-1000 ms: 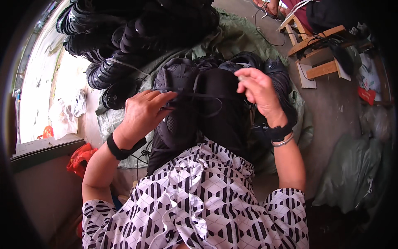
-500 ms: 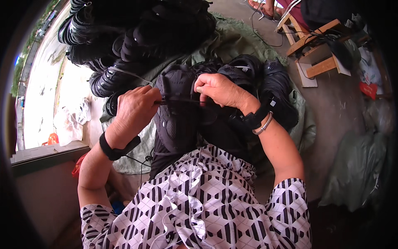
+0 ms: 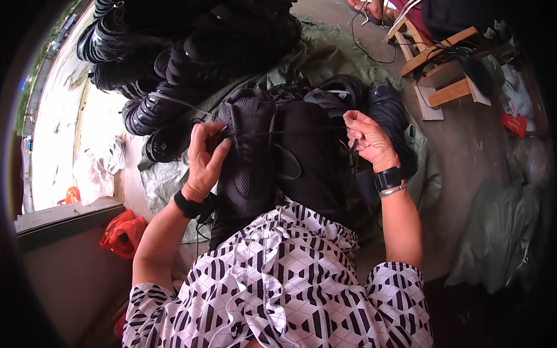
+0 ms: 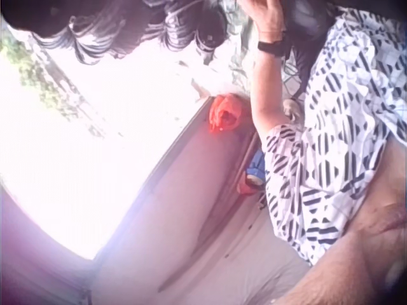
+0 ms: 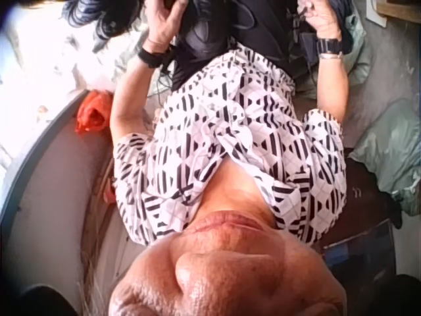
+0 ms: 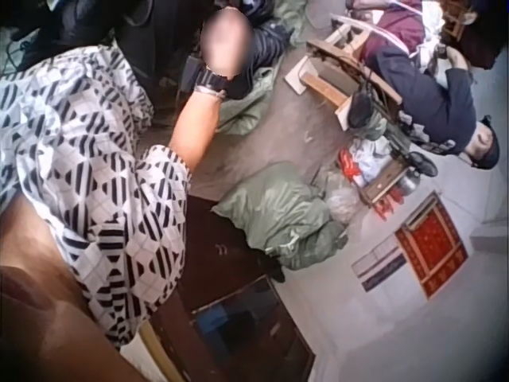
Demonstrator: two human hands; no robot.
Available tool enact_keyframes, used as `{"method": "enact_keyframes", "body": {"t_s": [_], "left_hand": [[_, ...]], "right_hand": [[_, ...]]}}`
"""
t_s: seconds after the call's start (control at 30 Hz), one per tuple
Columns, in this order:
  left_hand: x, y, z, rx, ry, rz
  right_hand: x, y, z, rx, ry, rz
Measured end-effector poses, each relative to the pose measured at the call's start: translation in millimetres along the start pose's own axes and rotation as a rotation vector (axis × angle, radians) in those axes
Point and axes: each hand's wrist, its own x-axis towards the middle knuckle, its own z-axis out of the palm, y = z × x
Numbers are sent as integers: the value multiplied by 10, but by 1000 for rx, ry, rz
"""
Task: The person sits on the floor and laces a black sneaker by hand. They thread the laces through the eyelets, pull them tight, and tie a knot. The person handles the shoe and laces directly without using any tools.
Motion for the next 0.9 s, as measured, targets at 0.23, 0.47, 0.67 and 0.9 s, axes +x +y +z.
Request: {"method": "enact_keyframes", "body": {"t_s": [0.23,0.47,0.67,0.9], "left_hand": [[-135,-192,-122,-190,-40,-290],[-103,-423,-219,21,-85,-298],[-60,-438,-250,-93,44,-263],[197,-159,-420,-331,49,-173]], "right_hand": [[-18,52,500,-1673,313,-808],[-276,453,1712,-1173,-124,-165],[-268,437,1622,-1376,-161,-20],[-331,91,1531,-1169,-68,122]]}}
